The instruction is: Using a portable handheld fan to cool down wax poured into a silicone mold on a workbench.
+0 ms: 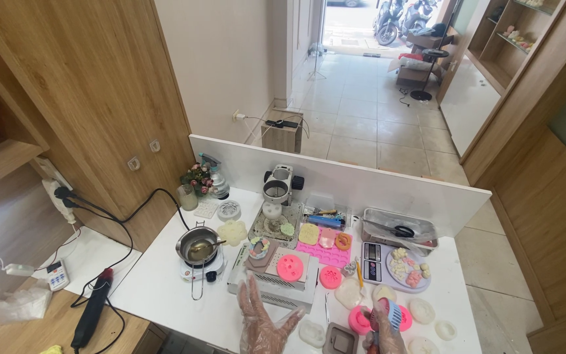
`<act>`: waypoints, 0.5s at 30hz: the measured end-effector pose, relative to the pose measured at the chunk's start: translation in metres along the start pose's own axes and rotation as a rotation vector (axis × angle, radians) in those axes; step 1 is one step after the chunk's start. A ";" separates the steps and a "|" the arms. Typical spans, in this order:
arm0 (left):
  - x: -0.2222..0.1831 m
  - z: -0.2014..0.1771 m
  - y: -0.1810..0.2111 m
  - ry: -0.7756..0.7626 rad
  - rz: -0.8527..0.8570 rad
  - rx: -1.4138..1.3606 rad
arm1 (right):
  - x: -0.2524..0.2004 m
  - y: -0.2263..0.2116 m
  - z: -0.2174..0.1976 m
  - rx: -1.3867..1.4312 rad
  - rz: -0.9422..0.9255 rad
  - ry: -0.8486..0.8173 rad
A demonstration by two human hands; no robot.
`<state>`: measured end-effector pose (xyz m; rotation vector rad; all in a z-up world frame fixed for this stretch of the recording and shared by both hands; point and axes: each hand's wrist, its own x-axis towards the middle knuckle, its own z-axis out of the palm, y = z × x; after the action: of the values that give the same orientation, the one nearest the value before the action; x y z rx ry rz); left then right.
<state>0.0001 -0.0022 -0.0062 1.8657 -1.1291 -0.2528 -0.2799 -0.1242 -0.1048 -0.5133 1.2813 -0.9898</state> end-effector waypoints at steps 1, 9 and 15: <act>0.000 0.001 -0.001 0.006 0.008 -0.009 | -0.002 -0.001 0.001 0.030 -0.003 0.001; 0.002 -0.001 -0.002 0.055 0.059 0.001 | -0.003 0.005 0.007 0.029 -0.014 0.019; 0.000 -0.008 0.016 -0.028 0.021 0.017 | 0.000 0.004 -0.001 0.056 0.005 0.018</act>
<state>-0.0052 0.0002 0.0107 1.8698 -1.1722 -0.2591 -0.2800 -0.1217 -0.1084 -0.4582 1.2668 -1.0256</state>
